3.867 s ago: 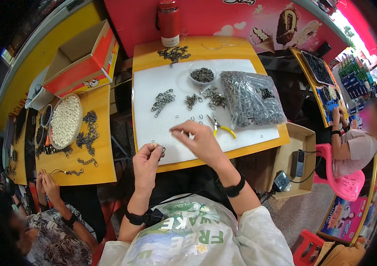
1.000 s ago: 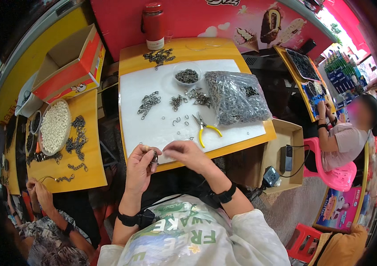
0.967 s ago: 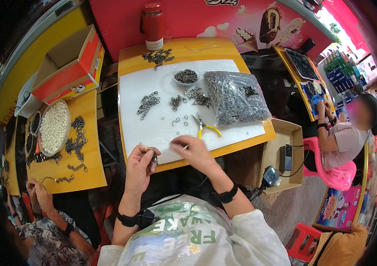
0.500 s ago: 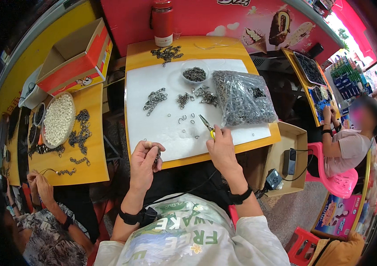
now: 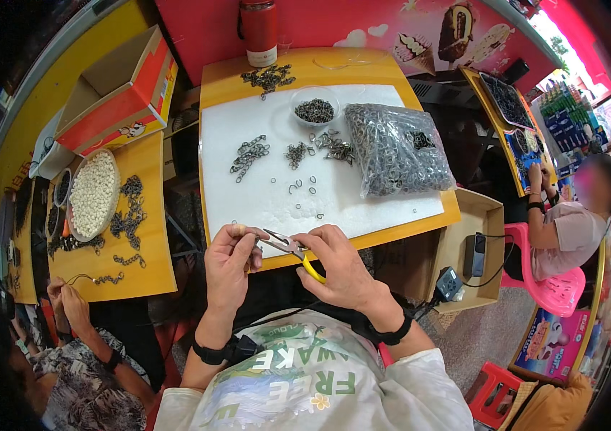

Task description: The person is using pliers to connect small metal links/rings together to form a chain.

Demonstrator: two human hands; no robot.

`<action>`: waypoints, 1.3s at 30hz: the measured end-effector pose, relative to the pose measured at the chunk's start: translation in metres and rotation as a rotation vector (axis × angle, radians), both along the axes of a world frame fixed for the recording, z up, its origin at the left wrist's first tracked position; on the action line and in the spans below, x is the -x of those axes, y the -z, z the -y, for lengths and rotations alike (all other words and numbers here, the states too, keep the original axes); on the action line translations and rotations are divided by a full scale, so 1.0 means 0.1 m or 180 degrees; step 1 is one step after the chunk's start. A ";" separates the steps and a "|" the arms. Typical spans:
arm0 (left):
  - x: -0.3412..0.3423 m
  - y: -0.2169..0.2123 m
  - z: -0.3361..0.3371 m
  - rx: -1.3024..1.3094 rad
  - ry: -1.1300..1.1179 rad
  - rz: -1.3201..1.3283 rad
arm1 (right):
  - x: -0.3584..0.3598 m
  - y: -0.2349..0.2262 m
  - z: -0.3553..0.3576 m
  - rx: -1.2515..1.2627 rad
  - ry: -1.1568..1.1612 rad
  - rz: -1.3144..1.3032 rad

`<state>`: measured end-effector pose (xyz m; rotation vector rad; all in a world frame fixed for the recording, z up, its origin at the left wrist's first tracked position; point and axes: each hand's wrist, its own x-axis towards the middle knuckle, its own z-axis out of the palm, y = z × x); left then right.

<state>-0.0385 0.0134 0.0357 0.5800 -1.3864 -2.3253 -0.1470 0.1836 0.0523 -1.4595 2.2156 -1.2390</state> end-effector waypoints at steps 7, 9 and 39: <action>-0.02 -0.01 -0.02 0.0106 -0.0009 -0.0014 | 0.01 -0.03 0.02 -0.0259 0.0067 -0.0500; -0.03 -0.02 -0.02 0.0137 -0.0008 -0.0005 | 0.01 -0.03 0.01 -0.0258 0.0067 -0.0548; 0.00 0.07 -0.13 -0.0284 -0.0025 -0.0166 | -0.02 0.09 0.04 -0.0069 0.0182 -0.0822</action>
